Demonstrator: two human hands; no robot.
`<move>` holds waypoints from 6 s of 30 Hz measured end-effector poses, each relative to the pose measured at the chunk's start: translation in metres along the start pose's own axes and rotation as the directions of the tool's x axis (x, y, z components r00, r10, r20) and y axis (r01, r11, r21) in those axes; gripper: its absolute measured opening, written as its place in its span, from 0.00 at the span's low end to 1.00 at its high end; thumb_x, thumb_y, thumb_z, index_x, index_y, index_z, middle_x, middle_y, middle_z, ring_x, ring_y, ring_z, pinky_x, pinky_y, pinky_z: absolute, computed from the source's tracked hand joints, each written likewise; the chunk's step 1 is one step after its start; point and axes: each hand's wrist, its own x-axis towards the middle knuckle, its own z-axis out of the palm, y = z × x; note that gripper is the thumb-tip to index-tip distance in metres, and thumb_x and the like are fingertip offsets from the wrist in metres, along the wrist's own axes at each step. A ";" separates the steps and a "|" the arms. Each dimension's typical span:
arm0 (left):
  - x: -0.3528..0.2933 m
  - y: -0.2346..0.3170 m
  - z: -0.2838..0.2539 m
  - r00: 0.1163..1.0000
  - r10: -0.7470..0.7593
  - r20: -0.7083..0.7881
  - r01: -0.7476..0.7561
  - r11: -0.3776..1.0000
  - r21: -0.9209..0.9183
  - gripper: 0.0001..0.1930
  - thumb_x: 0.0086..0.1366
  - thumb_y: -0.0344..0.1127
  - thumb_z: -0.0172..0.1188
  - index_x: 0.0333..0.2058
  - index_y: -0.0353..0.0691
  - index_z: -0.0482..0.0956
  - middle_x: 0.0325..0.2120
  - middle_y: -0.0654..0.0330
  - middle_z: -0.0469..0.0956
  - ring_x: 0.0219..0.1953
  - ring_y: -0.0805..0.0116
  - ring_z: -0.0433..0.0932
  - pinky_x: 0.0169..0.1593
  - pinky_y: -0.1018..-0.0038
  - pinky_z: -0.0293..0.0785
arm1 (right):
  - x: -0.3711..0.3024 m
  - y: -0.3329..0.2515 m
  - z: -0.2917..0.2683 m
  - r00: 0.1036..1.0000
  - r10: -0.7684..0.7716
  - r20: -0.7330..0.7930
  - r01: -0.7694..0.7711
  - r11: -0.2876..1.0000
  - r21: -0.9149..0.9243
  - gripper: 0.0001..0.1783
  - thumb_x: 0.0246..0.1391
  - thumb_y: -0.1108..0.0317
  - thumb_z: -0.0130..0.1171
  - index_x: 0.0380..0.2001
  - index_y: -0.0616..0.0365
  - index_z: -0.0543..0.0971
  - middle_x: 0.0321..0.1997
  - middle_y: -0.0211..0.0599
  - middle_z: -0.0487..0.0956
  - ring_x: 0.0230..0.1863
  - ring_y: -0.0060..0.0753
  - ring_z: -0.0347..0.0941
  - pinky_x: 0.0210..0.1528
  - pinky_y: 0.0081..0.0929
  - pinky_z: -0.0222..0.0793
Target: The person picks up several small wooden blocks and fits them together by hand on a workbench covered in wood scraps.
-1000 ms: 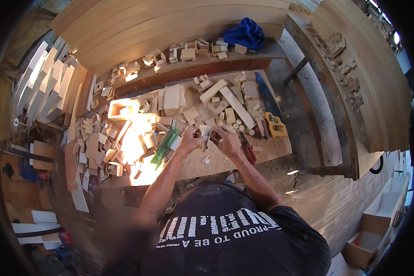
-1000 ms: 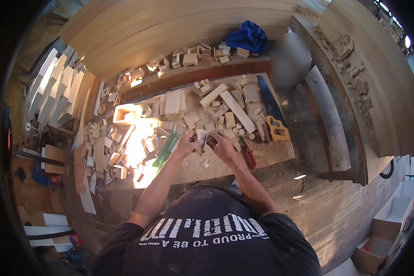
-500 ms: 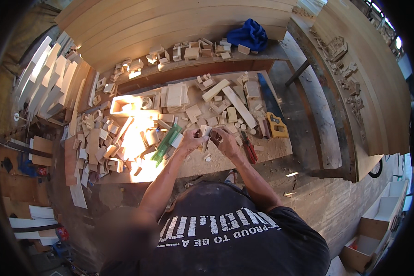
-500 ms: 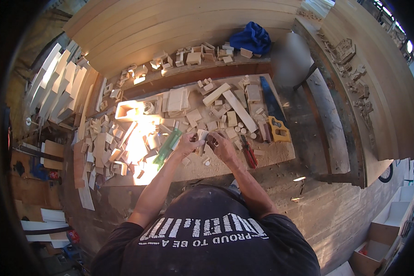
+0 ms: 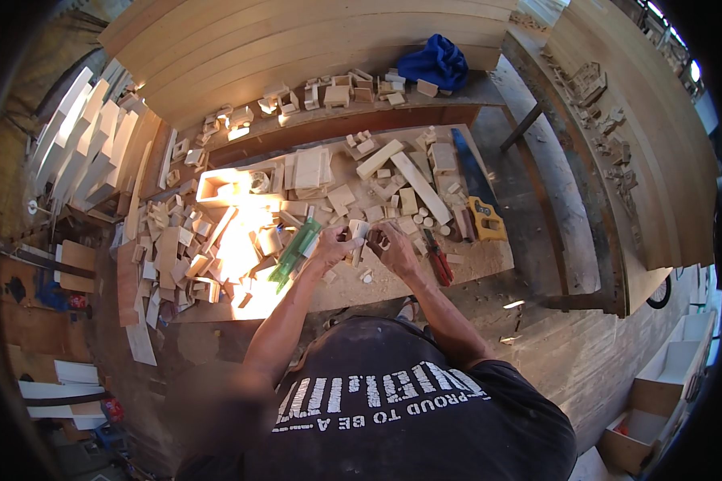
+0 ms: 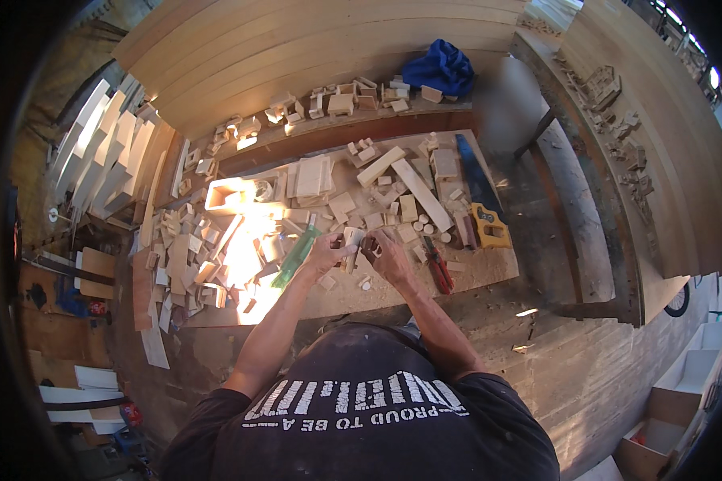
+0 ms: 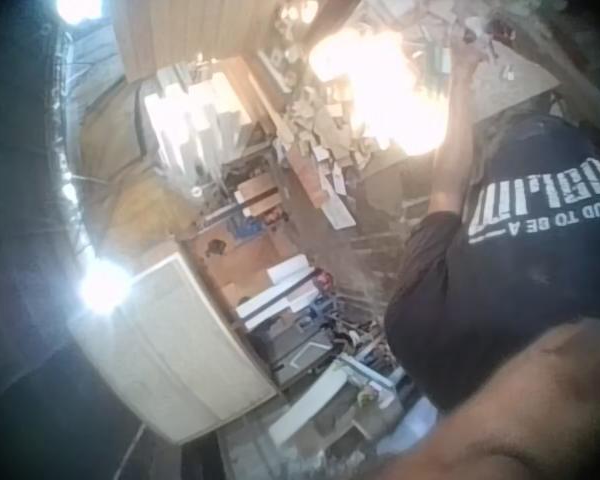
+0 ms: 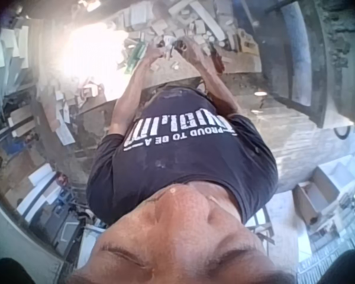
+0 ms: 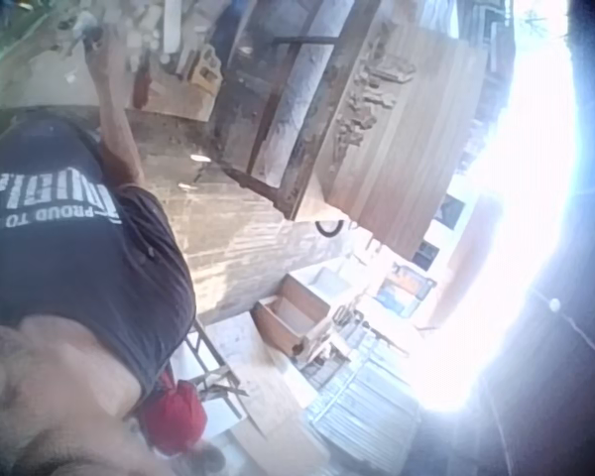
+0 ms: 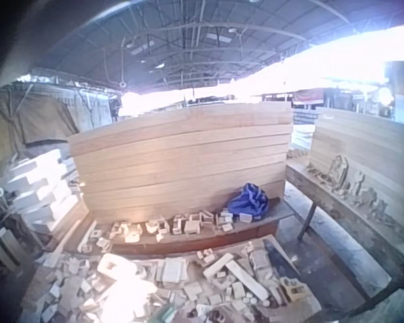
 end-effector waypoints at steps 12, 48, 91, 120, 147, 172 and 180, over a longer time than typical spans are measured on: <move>-0.004 0.000 -0.011 0.991 -0.127 0.041 0.129 0.991 -0.033 0.22 0.60 0.40 0.69 0.51 0.40 0.80 0.41 0.65 0.81 0.41 0.75 0.79 0.40 0.73 0.80 | 0.002 -0.009 0.003 0.999 -0.032 0.040 0.033 0.999 -0.025 0.19 0.44 0.81 0.69 0.42 0.58 0.77 0.36 0.38 0.78 0.36 0.39 0.77 0.37 0.32 0.75; -0.003 -0.009 -0.015 0.952 -0.287 0.111 0.306 0.915 -0.264 0.24 0.63 0.40 0.63 0.56 0.37 0.75 0.42 0.59 0.81 0.40 0.66 0.83 0.44 0.65 0.81 | -0.011 0.009 -0.003 0.991 0.092 0.100 -0.083 0.993 -0.083 0.22 0.48 0.72 0.69 0.48 0.58 0.76 0.41 0.41 0.77 0.37 0.41 0.76 0.39 0.36 0.74; 0.036 -0.028 -0.005 0.903 -0.404 0.144 0.425 0.891 -0.162 0.19 0.59 0.43 0.69 0.46 0.40 0.82 0.35 0.64 0.79 0.33 0.70 0.77 0.37 0.65 0.78 | -0.085 0.044 -0.037 0.906 0.395 -0.151 -0.412 0.905 -0.108 0.18 0.50 0.66 0.69 0.43 0.64 0.80 0.36 0.42 0.80 0.33 0.33 0.76 0.38 0.31 0.73; 0.052 -0.041 0.036 0.917 0.291 0.273 -0.391 0.522 0.758 0.28 0.55 0.39 0.66 0.56 0.41 0.78 0.53 0.45 0.77 0.56 0.46 0.75 0.61 0.58 0.71 | -0.116 0.044 -0.084 0.840 0.491 -0.228 -0.515 0.855 -0.057 0.15 0.54 0.65 0.66 0.41 0.63 0.80 0.37 0.44 0.79 0.33 0.38 0.76 0.38 0.34 0.72; -0.132 -0.116 -0.016 0.571 -0.201 -0.796 0.324 0.946 -0.006 0.11 0.64 0.37 0.61 0.39 0.36 0.86 0.27 0.50 0.84 0.31 0.60 0.83 0.39 0.64 0.78 | 0.007 0.036 -0.010 0.928 0.058 0.368 0.109 0.902 -0.417 0.29 0.52 0.63 0.65 0.57 0.57 0.73 0.58 0.48 0.73 0.61 0.53 0.68 0.62 0.48 0.64; 0.122 -0.064 -0.092 0.880 0.473 0.048 -0.332 0.539 0.774 0.10 0.62 0.29 0.59 0.41 0.36 0.82 0.38 0.53 0.82 0.44 0.59 0.82 0.48 0.65 0.79 | 0.014 0.033 0.053 0.884 0.368 0.288 -0.052 0.690 -0.722 0.28 0.53 0.70 0.64 0.58 0.53 0.74 0.60 0.42 0.75 0.65 0.47 0.67 0.70 0.55 0.54; 0.047 -0.057 -0.090 0.999 0.047 0.000 -0.041 0.865 -0.499 0.18 0.68 0.27 0.59 0.56 0.31 0.77 0.31 0.62 0.81 0.33 0.75 0.81 0.39 0.78 0.79 | 0.028 0.012 0.035 0.889 0.409 0.205 -0.329 0.884 -0.333 0.26 0.51 0.63 0.69 0.54 0.57 0.77 0.51 0.44 0.81 0.53 0.45 0.77 0.56 0.40 0.71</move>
